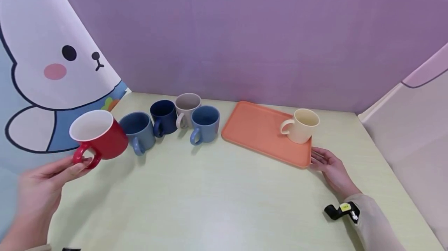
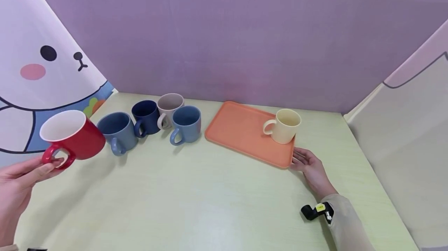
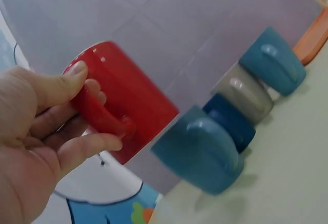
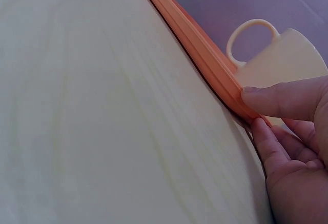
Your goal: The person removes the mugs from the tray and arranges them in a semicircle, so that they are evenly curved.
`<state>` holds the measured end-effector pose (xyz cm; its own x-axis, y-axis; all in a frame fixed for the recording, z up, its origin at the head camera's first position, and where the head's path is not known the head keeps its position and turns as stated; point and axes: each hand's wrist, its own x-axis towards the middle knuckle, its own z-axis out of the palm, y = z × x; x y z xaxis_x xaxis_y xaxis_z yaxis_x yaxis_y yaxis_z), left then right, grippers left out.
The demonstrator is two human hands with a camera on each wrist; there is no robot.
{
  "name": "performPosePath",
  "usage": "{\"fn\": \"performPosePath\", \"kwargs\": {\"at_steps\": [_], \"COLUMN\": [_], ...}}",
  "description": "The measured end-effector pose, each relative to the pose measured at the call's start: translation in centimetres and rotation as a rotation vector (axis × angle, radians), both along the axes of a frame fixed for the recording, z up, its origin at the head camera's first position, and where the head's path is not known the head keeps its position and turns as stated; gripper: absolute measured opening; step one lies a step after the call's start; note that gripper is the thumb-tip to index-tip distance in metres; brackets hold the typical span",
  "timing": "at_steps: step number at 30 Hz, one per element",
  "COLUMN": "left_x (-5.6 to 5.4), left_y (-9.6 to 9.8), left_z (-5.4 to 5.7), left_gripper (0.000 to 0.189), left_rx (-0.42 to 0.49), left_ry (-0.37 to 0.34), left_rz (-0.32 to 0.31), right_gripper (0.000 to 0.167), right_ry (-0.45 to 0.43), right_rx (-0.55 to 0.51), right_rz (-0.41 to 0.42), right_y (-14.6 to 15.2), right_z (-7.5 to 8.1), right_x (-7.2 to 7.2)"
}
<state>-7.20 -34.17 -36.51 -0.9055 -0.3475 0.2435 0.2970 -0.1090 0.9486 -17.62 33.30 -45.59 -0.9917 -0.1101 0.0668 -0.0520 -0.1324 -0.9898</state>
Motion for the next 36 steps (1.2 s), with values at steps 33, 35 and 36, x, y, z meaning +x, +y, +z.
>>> {"fn": "performPosePath", "kwargs": {"at_steps": [33, 35, 36], "left_x": [1.0, 0.9, 0.8], "left_y": [-1.1, -0.9, -0.8], "left_z": [-5.1, -5.1, -5.1], "left_gripper": [0.026, 0.025, 0.025], "left_rx": [-0.199, -0.224, -0.239], "left_ry": [-0.367, -0.421, -0.446], "left_rz": [-0.216, -0.218, -0.220], "right_gripper": [0.050, 0.050, 0.050], "right_ry": [-0.034, -0.035, -0.034], "right_rx": [0.008, 0.008, 0.007], "right_rz": [-0.008, -0.008, -0.008], "right_y": [0.1, 0.1, 0.0], "right_z": [0.3, 0.3, 0.3], "right_x": [0.0, 0.0, 0.0]}}
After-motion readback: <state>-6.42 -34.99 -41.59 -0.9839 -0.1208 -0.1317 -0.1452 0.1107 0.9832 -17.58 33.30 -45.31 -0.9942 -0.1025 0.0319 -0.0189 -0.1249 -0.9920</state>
